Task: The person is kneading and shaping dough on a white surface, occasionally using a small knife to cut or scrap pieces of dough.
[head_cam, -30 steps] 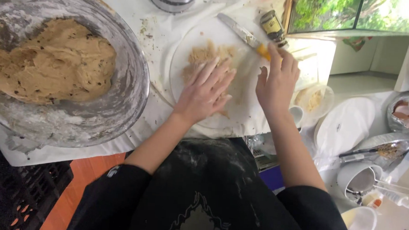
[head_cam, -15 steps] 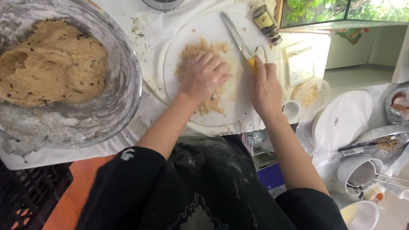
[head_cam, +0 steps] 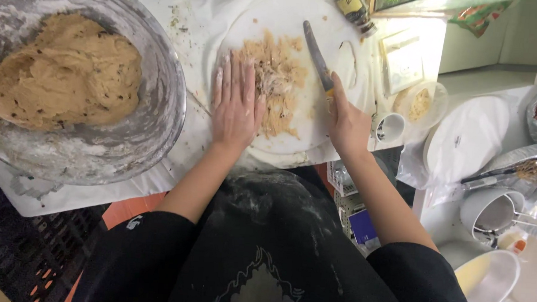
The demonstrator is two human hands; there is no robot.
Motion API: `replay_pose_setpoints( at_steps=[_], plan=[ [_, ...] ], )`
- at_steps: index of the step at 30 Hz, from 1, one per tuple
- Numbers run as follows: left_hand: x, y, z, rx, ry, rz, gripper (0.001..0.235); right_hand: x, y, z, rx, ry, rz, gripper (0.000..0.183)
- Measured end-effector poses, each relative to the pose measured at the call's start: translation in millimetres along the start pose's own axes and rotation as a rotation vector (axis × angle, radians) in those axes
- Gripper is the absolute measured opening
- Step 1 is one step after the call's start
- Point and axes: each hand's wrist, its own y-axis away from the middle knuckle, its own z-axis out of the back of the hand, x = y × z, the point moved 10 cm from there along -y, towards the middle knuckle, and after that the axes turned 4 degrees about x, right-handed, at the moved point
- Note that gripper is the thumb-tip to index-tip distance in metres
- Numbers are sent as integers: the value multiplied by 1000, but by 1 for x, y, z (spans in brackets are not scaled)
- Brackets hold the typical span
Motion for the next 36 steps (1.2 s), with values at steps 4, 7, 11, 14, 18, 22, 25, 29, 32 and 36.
replay_pose_setpoints(
  at_steps=[4,7,11,14,18,22,25,29,32,36],
  plan=[
    [0,-6,-2,11,-32,22,75,-2,20,-14,61,45,-71,61],
    [1,-6,-2,13,-27,7,74,8,29,-12,74,-18,-77,60],
    [-2,-3,1,9,-32,8,71,15,43,-8,96,-23,-58,62],
    [-1,-3,2,-67,24,40,69,14,34,4,51,-12,-108,63],
    [-13,15,-1,-78,93,131,70,10,54,-20,154,-79,-302,76],
    [-13,14,5,-92,186,201,72,33,89,-48,190,-184,-252,80],
    [-14,20,-3,-85,297,210,75,21,92,-39,187,-197,-272,71],
    [-30,33,-30,-39,309,212,75,23,77,-11,-27,-246,-248,78],
    [-35,38,-34,-7,329,218,77,25,93,-38,109,-246,-346,76],
    [-32,33,-18,146,337,276,76,28,96,-14,48,-335,-317,67]
  ],
)
